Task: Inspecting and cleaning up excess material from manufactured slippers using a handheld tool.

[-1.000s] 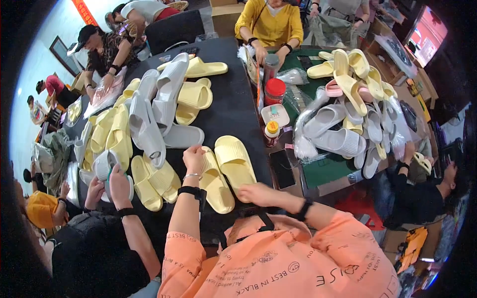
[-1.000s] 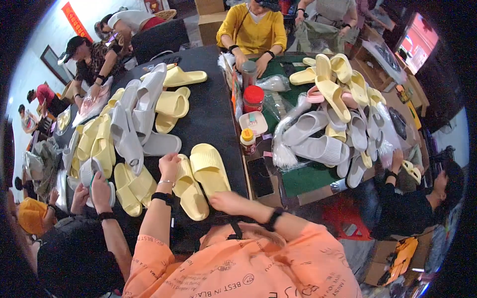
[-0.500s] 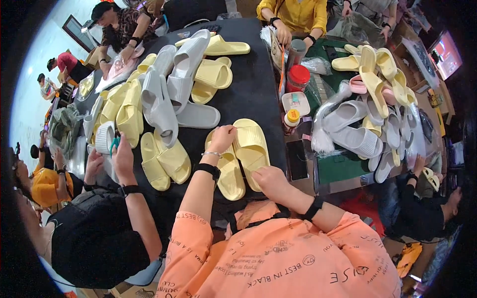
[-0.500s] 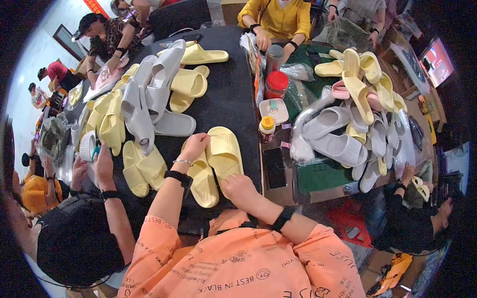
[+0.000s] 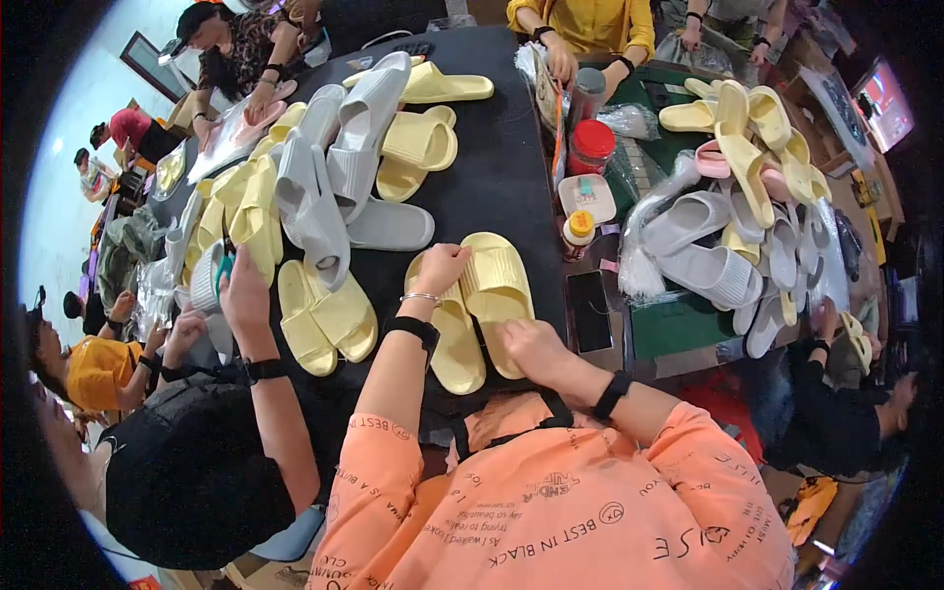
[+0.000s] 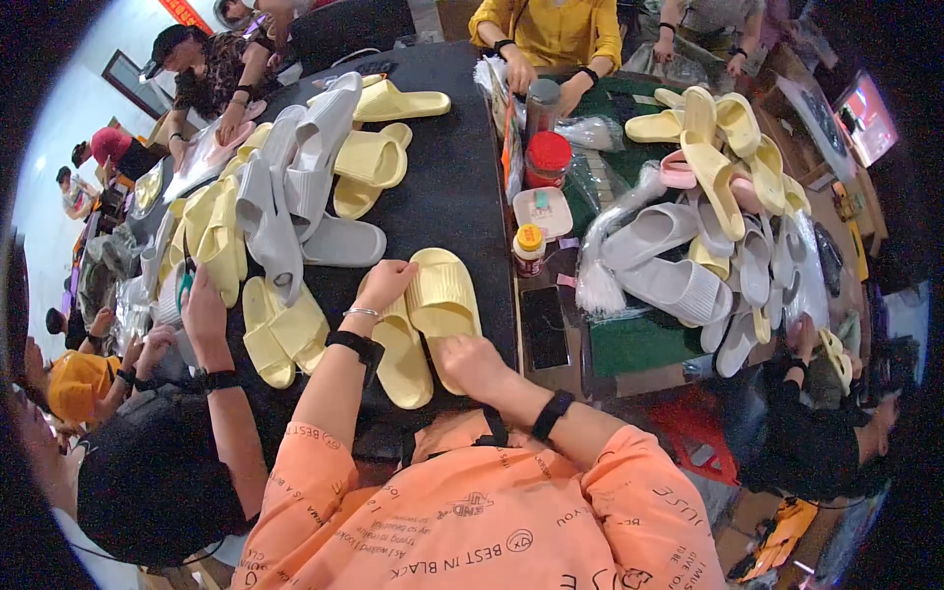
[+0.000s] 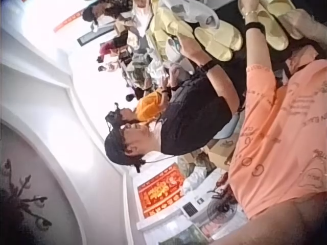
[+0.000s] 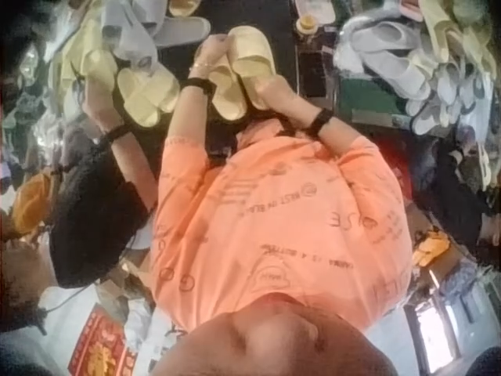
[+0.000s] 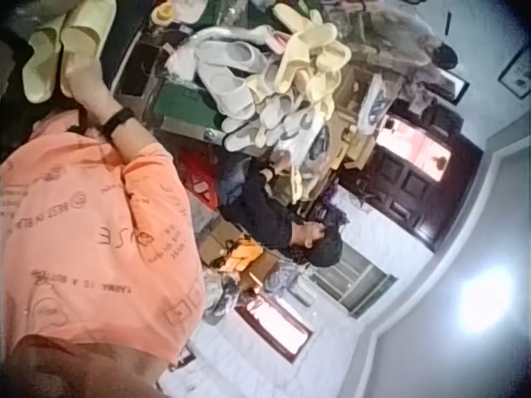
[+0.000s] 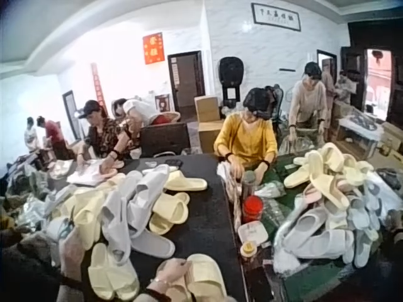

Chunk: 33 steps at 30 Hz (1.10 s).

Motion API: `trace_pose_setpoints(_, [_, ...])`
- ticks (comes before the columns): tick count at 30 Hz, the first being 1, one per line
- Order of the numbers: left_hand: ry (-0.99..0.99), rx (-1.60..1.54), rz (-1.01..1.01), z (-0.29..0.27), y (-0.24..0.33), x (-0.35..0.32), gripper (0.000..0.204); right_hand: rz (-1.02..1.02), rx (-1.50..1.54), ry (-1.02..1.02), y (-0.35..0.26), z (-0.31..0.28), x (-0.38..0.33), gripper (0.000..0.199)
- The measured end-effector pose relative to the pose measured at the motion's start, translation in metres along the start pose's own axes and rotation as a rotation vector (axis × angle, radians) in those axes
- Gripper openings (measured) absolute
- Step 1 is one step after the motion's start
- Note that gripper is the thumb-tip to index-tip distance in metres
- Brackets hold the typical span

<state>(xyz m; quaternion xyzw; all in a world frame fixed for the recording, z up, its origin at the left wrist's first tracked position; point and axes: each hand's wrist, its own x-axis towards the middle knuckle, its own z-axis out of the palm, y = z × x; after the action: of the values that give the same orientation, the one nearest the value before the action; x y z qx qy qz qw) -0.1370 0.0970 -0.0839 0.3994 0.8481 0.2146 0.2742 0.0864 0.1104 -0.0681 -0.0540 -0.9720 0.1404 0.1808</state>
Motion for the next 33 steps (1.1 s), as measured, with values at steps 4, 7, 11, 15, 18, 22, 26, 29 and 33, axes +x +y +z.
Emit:
trace_pose_setpoints(4, [-0.047, 0.035, -0.044, 0.001, 0.011, 0.008, 0.04, -0.023, -0.056, 0.004, 0.025, 0.02, 0.008, 0.014])
trace_pose_setpoints(7, [-0.088, 0.143, -0.075, 0.003, 0.02, 0.017, 0.046, -0.05, -0.045, 0.048, 0.033, 0.026, 0.021, 0.018])
trace_pose_setpoints(11, [-0.167, 0.199, -0.065, 0.013, 0.008, 0.035, 0.045, -0.036, -0.038, 0.066, 0.029, 0.035, 0.036, 0.021])
trace_pose_setpoints(15, [-0.077, -0.455, -0.184, 0.016, 0.0, 0.03, 0.026, -0.037, 0.008, 0.093, 0.027, 0.033, 0.032, 0.021])
trace_pose_setpoints(18, [0.262, -0.693, -0.071, 0.008, 0.006, 0.013, 0.015, 0.041, 0.093, 0.15, 0.018, 0.019, 0.032, 0.023])
trace_pose_setpoints(22, [0.164, -1.128, 0.072, 0.0, 0.022, -0.021, 0.012, 0.321, 0.222, 0.401, 0.03, 0.008, 0.072, 0.021])
trace_pose_setpoints(26, [0.154, -1.23, -0.021, 0.003, 0.004, -0.03, 0.013, 0.46, 0.661, 0.316, 0.041, 0.042, 0.11, 0.017])
trace_pose_setpoints(29, [0.228, -1.322, 0.033, 0.008, 0.007, -0.03, 0.016, 0.537, 0.809, 0.276, 0.041, 0.055, 0.114, 0.013])
trace_pose_setpoints(33, [0.215, -1.39, 0.15, 0.009, -0.009, -0.028, 0.028, 0.594, 1.027, 0.267, 0.048, 0.063, 0.108, 0.017])
